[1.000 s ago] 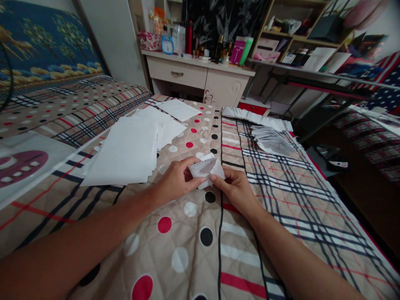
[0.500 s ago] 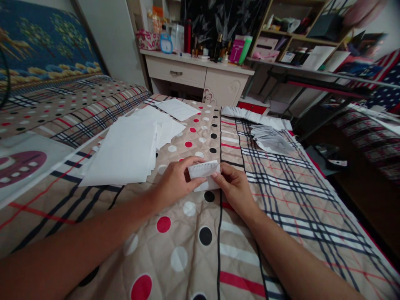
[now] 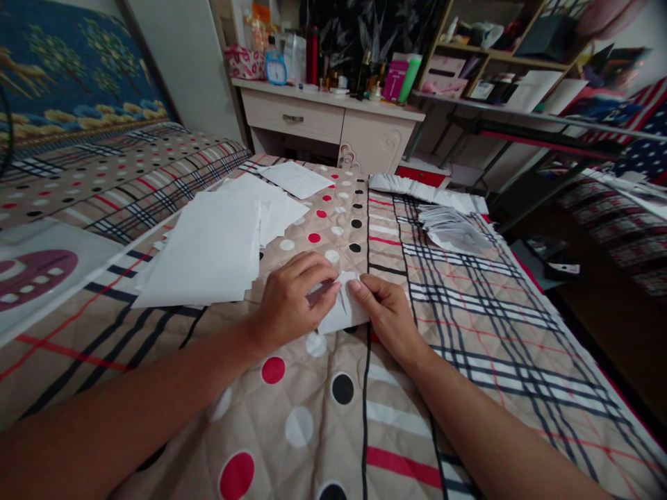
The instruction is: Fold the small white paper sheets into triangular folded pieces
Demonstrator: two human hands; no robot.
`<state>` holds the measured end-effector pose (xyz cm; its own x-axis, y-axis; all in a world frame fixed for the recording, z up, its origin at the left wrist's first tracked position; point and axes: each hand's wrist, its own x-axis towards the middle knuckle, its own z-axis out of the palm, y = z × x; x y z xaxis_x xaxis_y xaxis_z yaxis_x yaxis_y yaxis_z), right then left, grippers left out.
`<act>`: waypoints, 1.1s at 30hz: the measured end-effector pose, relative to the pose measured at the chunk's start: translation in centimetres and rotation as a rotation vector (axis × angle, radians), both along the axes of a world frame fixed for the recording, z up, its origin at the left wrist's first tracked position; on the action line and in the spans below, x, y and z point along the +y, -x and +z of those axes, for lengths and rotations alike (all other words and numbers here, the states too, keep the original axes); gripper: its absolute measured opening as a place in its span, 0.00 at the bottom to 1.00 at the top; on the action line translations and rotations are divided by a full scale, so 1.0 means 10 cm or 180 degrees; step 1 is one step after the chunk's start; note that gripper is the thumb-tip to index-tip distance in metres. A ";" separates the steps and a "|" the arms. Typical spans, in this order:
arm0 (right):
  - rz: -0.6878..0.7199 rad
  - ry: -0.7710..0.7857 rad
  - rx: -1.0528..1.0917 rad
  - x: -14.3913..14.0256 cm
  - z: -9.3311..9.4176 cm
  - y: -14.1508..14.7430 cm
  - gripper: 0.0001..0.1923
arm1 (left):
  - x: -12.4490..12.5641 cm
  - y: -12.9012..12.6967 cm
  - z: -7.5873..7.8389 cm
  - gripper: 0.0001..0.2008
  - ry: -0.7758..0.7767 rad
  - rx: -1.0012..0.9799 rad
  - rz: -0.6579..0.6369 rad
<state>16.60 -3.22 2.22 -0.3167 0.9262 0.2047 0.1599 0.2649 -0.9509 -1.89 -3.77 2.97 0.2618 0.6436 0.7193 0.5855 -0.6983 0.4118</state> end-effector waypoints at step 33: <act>-0.0559 -0.0177 -0.0024 -0.03 0.04 0.02 0.24 | 0.02 -0.05 -0.03 0.13 0.1632 -0.1272 -0.0322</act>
